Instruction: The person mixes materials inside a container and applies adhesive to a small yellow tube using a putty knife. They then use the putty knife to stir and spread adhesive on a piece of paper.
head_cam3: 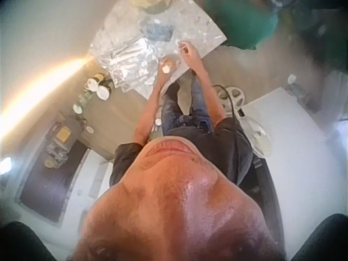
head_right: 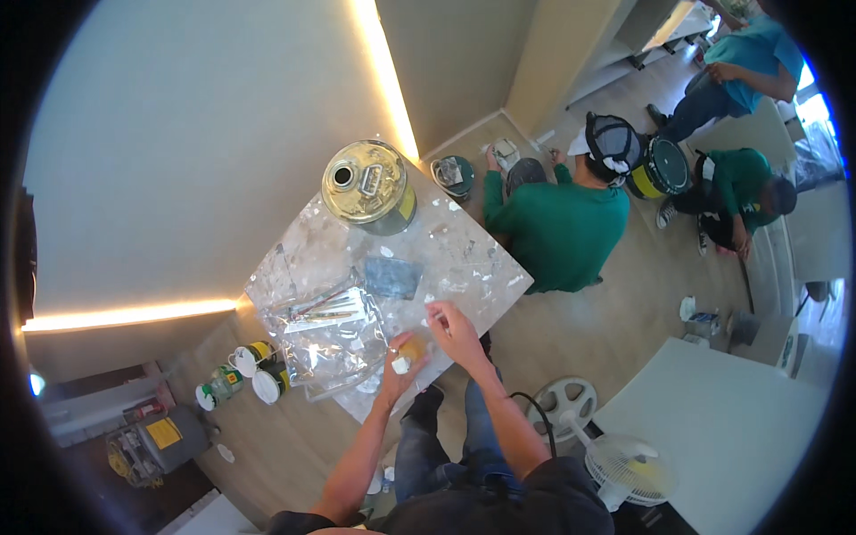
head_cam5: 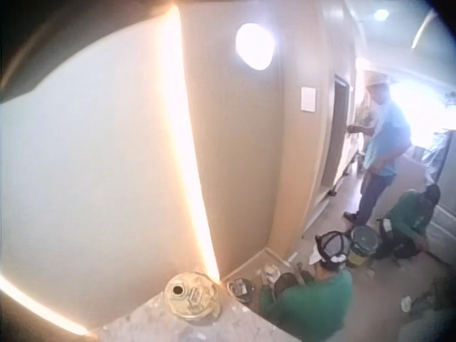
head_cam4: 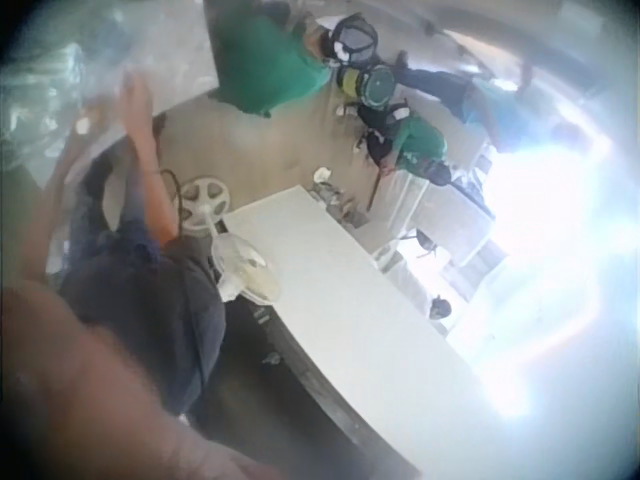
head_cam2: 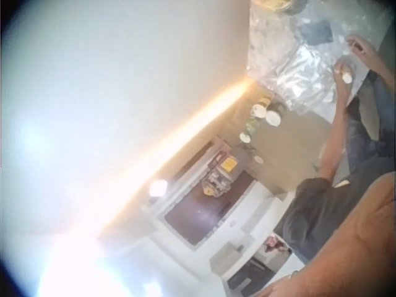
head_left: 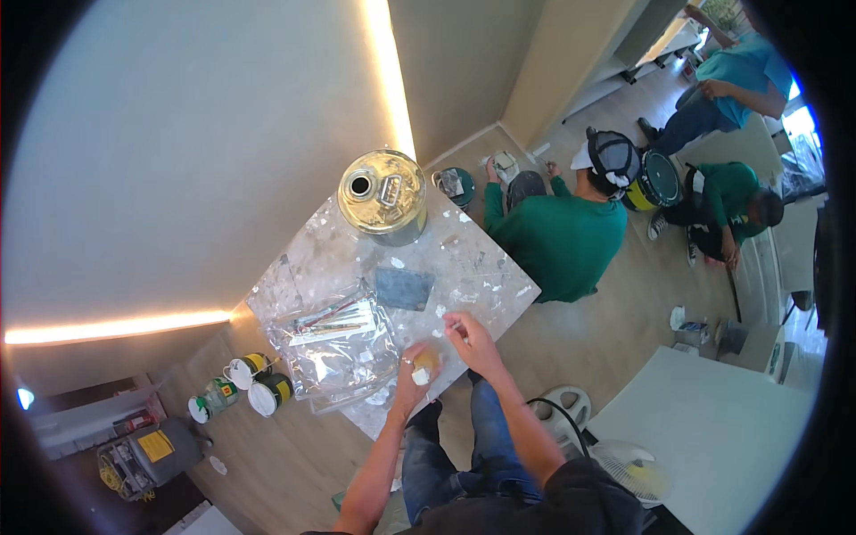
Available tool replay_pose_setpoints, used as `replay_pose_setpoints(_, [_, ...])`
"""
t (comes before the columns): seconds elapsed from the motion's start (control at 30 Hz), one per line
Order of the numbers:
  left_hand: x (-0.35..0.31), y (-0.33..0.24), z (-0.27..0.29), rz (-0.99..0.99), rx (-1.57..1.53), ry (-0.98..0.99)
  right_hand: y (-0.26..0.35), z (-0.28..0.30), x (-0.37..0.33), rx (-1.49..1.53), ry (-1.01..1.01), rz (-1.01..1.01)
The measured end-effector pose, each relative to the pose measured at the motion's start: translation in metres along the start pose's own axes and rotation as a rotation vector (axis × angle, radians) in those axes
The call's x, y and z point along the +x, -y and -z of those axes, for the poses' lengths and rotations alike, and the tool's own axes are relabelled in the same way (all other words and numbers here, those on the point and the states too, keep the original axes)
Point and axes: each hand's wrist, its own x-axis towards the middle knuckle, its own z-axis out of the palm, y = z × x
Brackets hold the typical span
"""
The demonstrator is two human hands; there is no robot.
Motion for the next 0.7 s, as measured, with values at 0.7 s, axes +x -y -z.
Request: replay_pose_setpoints(0.7, [-0.03,0.005,-0.017,0.182,-0.008,-0.221,0.054,0.252,0.041,0.542,-0.82,0.246])
